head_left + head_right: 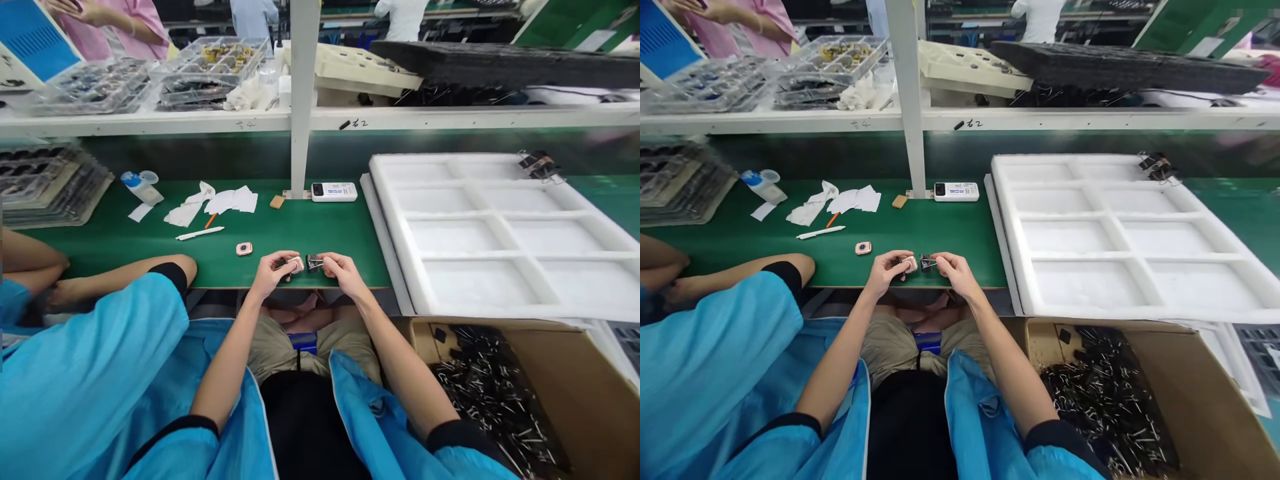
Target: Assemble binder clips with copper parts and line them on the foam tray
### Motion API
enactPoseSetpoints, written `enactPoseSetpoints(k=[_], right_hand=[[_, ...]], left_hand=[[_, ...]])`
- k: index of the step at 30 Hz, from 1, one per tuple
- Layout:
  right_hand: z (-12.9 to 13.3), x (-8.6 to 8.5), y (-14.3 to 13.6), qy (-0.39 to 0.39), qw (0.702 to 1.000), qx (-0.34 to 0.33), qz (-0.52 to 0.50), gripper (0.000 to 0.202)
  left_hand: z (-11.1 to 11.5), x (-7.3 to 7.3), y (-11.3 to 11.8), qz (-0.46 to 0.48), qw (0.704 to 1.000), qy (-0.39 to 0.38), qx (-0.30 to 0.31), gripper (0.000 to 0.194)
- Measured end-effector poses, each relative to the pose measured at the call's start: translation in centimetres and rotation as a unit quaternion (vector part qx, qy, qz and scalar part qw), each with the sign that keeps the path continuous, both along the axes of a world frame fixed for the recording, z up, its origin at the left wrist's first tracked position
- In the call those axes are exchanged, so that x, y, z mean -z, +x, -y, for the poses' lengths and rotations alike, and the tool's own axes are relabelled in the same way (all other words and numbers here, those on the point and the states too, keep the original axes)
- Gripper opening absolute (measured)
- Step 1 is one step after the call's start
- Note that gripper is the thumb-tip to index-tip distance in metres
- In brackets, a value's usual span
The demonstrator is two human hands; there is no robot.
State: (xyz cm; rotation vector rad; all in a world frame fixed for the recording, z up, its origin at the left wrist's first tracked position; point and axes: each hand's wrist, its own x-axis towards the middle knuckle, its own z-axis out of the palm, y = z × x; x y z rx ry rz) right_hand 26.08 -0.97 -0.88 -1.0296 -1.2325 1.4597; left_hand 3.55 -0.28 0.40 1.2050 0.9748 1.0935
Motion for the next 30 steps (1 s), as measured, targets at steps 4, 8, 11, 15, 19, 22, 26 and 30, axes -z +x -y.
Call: enactPoseSetpoints(k=[4, 8, 11, 15, 19, 22, 26, 30], right_hand=[[0.3, -0.1, 0.1, 0.021, 0.998, -0.023, 0.049, 0.059], [0.4, -0.5, -0.1, 0.046, 0.995, -0.022, 0.080, 0.054], [0.5, -0.6, -0.3, 0.049, 0.995, -0.021, 0.082, 0.053], [0.6, -0.8, -0.5, 0.037, 0.997, -0.017, 0.071, 0.054], [0.7, -1.2, -0.4, 0.038, 0.996, -0.023, 0.083, 0.054], [0.8, -1.4, -0.2, 0.047, 0.994, -0.021, 0.093, 0.051], [0.7, -1.2, -0.5, 0.045, 0.995, -0.005, 0.091, 0.049], [1.4, -2.7, -1.1, 0.046, 0.994, -0.017, 0.103, 0.043]], left_hand=[[0.0, 0.1, -0.1, -0.042, 0.999, -0.003, 0.030, 0.040], [0.1, -0.2, 0.0, -0.062, 0.997, -0.003, 0.046, 0.041], [0.2, -0.5, 0.1, -0.064, 0.997, 0.000, 0.044, 0.042], [0.2, -0.7, 0.1, -0.070, 0.997, 0.005, 0.041, 0.042], [0.2, -0.8, 0.1, -0.078, 0.996, 0.011, 0.045, 0.040], [0.1, -0.7, 0.1, -0.084, 0.995, 0.017, 0.045, 0.039], [-0.1, -0.6, 0.0, -0.083, 0.996, 0.011, 0.038, 0.040], [0.7, -1.9, 0.6, -0.111, 0.992, 0.023, 0.054, 0.041]])
